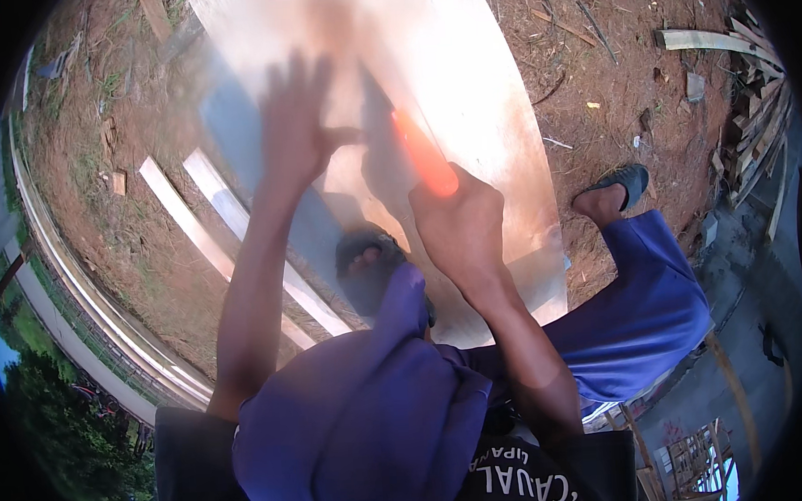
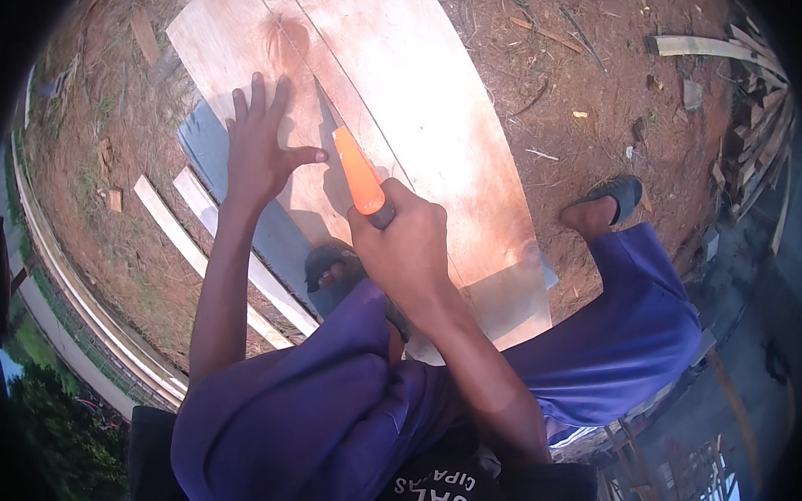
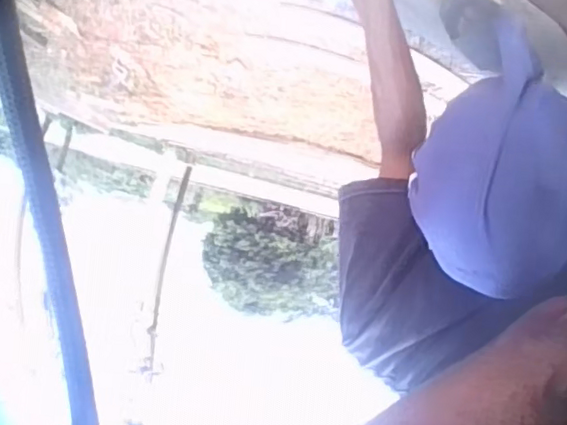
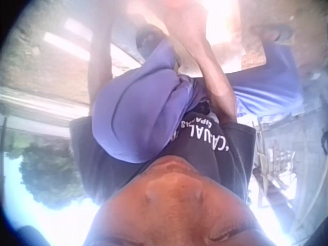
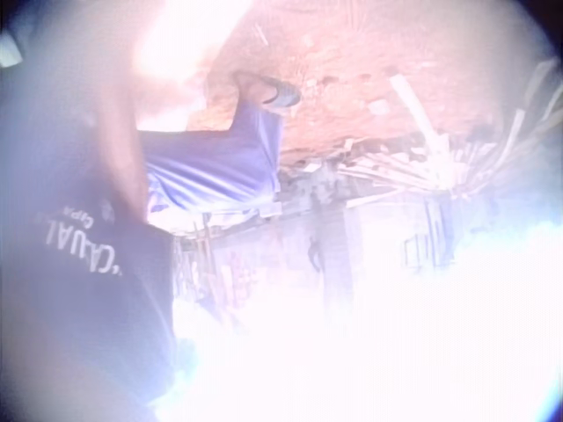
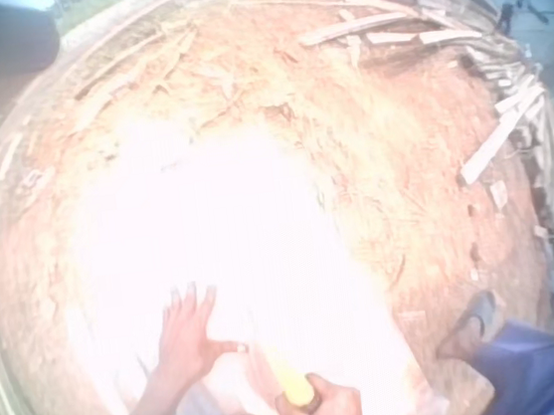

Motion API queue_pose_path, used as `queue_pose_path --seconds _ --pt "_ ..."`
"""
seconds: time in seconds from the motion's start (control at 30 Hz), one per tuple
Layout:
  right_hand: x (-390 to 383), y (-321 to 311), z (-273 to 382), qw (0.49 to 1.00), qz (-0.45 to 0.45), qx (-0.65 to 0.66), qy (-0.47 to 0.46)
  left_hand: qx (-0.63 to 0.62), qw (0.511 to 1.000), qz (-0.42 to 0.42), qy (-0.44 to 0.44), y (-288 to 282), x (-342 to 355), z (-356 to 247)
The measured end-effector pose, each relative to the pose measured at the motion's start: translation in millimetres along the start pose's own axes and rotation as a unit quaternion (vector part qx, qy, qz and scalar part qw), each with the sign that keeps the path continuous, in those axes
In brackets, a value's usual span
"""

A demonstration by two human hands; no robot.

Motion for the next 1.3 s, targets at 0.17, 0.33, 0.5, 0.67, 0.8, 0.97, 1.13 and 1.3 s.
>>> queue_pose_path --seconds 0.17,0.33,0.5,0.67,0.8,0.97,1.13,1.3 --pt "-157.1 -91.1 -17.0 0.997 0.007 -0.057 -0.048 -0.006 1.000 -0.012 -0.007 -1.0 -0.3 7.3" --pt "-124.6 -70.4 -9.7 0.999 -0.009 -0.010 -0.049 0.002 1.000 -0.008 -0.004 -1.9 -0.3 6.4" --pt "28.6 10.5 14.2 1.000 -0.004 -0.002 0.003 -0.006 1.000 -0.022 0.008 -0.1 3.8 -0.1" --pt "-91.5 -50.5 -35.0 1.000 -0.002 0.020 -0.008 0.005 1.000 -0.018 -0.002 -0.8 -1.9 9.1" --pt "-178.2 -94.7 -20.3 0.998 0.026 -0.027 -0.053 0.001 1.000 -0.018 -0.004 -0.4 -0.7 8.6" --pt "-52.7 -27.6 -31.7 0.999 0.016 0.034 -0.024 0.005 1.000 -0.018 -0.003 -0.1 0.1 5.7" --pt "2.4 -4.0 -11.1 0.999 -0.009 0.040 -0.014 0.010 0.999 -0.032 0.010 -4.2 3.1 -0.1" --pt "-149.5 -81.2 -18.1 0.997 0.002 -0.053 -0.048 0.012 1.000 -0.025 -0.010 -1.4 -2.9 9.9"
Point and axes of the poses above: each hand's wrist, its own x-axis towards the middle knuckle, its own y-axis out of the palm, z = x × y, the point moved 10 cm from there along x, towards the middle knuckle, and after that the axes turned 13 degrees about x, right-handed, at the moved point
